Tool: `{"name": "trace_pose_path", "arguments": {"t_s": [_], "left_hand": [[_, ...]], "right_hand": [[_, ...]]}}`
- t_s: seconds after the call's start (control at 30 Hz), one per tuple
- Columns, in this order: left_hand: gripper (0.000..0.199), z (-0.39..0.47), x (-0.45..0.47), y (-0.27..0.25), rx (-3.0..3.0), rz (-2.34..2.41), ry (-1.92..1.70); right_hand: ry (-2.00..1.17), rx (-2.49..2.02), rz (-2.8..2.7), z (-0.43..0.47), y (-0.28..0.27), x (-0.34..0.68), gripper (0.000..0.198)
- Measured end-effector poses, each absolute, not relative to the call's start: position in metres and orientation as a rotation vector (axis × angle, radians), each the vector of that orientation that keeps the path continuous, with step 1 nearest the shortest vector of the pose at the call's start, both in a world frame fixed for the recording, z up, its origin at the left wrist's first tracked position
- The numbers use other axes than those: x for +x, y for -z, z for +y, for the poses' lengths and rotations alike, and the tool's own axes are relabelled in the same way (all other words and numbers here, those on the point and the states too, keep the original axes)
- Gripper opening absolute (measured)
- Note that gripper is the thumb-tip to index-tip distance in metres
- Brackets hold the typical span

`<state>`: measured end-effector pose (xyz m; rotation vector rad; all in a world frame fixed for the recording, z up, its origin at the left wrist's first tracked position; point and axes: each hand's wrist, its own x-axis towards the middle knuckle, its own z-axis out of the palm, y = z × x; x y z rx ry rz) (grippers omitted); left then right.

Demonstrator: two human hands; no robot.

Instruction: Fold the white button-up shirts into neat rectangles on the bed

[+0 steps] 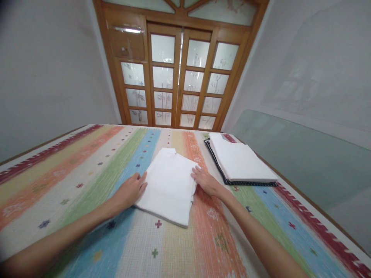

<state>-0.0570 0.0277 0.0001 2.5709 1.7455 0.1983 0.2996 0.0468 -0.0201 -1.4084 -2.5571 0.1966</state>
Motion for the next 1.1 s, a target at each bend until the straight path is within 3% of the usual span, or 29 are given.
{"name": "trace_pose_path", "arguments": {"t_s": [0.2, 0.4, 0.67, 1.1], "left_hand": [[0.059, -0.014, -0.049, 0.005, 2.630, 1.505, -0.289], [0.050, 0.004, -0.058, -0.007, 2.771, 1.329, -0.423], [0.075, 0.030, -0.078, -0.004, 2.783, 1.099, -0.249], [0.094, 0.020, -0.082, -0.001, 2.759, 1.080, -0.052]], "right_hand": [[-0.105, -1.600, -2.342, 0.037, 0.024, 0.250, 0.062], [-0.029, -1.546, -2.421, 0.009, 0.029, 0.212, 0.070], [-0.004, -1.633, -2.353, 0.006, 0.035, 0.223, 0.073], [0.048, -1.672, -2.379, 0.001, 0.031, 0.220, 0.078]]}}
